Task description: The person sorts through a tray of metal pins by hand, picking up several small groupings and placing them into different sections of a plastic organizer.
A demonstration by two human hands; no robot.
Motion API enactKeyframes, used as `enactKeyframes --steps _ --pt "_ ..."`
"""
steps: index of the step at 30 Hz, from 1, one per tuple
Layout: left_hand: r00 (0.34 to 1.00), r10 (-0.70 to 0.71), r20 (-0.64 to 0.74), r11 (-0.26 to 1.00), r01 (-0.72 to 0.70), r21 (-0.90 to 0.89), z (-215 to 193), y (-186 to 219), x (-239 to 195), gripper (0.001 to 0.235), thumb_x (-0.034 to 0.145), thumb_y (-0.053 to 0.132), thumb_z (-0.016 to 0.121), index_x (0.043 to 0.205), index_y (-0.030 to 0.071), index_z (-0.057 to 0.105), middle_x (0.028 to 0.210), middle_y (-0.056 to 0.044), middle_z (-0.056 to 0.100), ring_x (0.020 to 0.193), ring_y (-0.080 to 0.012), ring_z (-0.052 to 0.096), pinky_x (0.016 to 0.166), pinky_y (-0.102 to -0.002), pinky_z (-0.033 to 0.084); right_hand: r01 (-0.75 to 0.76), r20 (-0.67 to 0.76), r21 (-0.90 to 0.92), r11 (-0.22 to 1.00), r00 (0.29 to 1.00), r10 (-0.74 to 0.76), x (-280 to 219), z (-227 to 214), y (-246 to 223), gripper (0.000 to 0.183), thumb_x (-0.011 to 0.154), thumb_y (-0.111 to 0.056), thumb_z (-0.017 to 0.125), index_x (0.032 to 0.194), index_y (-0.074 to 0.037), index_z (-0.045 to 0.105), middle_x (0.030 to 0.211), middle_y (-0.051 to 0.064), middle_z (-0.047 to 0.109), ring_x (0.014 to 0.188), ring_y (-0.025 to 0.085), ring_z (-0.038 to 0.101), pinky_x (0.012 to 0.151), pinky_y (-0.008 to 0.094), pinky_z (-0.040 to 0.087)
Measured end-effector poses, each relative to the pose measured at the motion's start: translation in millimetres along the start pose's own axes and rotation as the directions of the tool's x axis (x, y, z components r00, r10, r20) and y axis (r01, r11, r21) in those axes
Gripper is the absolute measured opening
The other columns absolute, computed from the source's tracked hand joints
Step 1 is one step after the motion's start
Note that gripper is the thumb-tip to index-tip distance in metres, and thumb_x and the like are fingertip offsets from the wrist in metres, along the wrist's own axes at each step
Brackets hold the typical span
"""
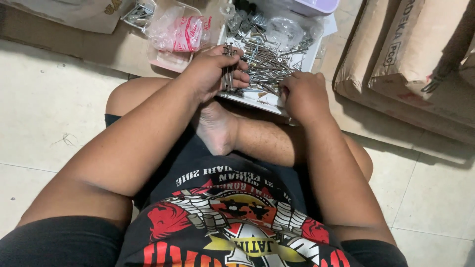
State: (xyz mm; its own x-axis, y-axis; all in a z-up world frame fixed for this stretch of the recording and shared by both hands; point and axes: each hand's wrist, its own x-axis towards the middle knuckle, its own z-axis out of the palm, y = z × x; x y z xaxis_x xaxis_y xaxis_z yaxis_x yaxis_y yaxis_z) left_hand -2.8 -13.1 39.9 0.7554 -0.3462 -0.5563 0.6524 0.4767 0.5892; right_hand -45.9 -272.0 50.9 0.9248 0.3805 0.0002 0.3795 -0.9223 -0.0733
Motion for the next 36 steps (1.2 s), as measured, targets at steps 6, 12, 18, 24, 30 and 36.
enactKeyframes --steps 6,12,18,24,30,36 --pt "0.999 0.03 0.012 1.0 -0.03 0.005 -8 -3 5 0.029 0.103 0.005 0.049 0.13 -0.006 0.053 0.097 -0.019 0.067 0.072 -0.0262 0.072 0.067 -0.037 0.068 -0.03 0.103 0.08 0.996 0.994 0.022 -3 -6 11 0.02 0.083 -0.023 0.071 0.099 -0.023 0.082 0.09 0.004 0.068 0.088 0.027 0.061 0.088 0.041 0.04" --pt "1.0 0.013 0.0 1.0 -0.013 0.028 -6 -1 3 0.029 0.104 0.005 0.05 0.131 -0.005 0.054 0.096 -0.018 0.067 0.07 -0.0238 0.072 0.065 -0.034 0.068 0.07 0.178 0.112 0.991 0.98 -0.089 -7 11 4 0.023 0.077 -0.018 0.074 0.096 -0.028 0.082 0.093 0.004 0.065 0.097 0.029 0.058 0.09 0.044 0.036" --pt "1.0 0.007 -0.006 1.0 -0.006 0.023 -8 -1 3 0.031 0.104 0.006 0.05 0.133 -0.007 0.052 0.098 -0.018 0.067 0.07 -0.0231 0.072 0.066 -0.033 0.068 -0.093 0.116 0.079 0.992 0.99 0.084 -4 -13 1 0.032 0.078 -0.018 0.076 0.11 -0.018 0.08 0.099 0.007 0.069 0.095 0.029 0.058 0.094 0.042 0.036" --pt "0.998 0.023 0.063 0.999 -0.026 0.046 -32 -18 33 0.019 0.103 0.01 0.055 0.121 0.005 0.055 0.097 -0.022 0.074 0.073 -0.0329 0.079 0.069 -0.051 0.071 -0.093 0.214 -0.053 0.994 0.972 0.102 -1 -5 9 0.036 0.084 -0.033 0.076 0.119 -0.024 0.077 0.097 0.005 0.067 0.098 0.028 0.061 0.092 0.044 0.037" --pt "0.998 0.017 0.06 0.999 -0.02 0.044 -32 -19 31 0.019 0.104 0.01 0.053 0.123 0.005 0.054 0.095 -0.02 0.074 0.071 -0.0303 0.078 0.068 -0.048 0.071 -0.1 0.193 -0.048 0.994 0.975 0.108 -3 -5 14 0.026 0.088 -0.038 0.073 0.109 -0.022 0.078 0.095 0.002 0.066 0.097 0.026 0.062 0.091 0.042 0.039" --pt "0.998 0.02 0.061 0.999 -0.023 0.039 -24 -18 28 0.018 0.104 0.01 0.053 0.122 0.006 0.054 0.093 -0.018 0.073 0.07 -0.0284 0.078 0.068 -0.046 0.071 -0.156 0.237 -0.038 0.987 0.958 0.161 4 -18 -3 0.038 0.088 -0.033 0.071 0.123 -0.019 0.075 0.097 0.007 0.066 0.101 0.029 0.061 0.096 0.045 0.036"
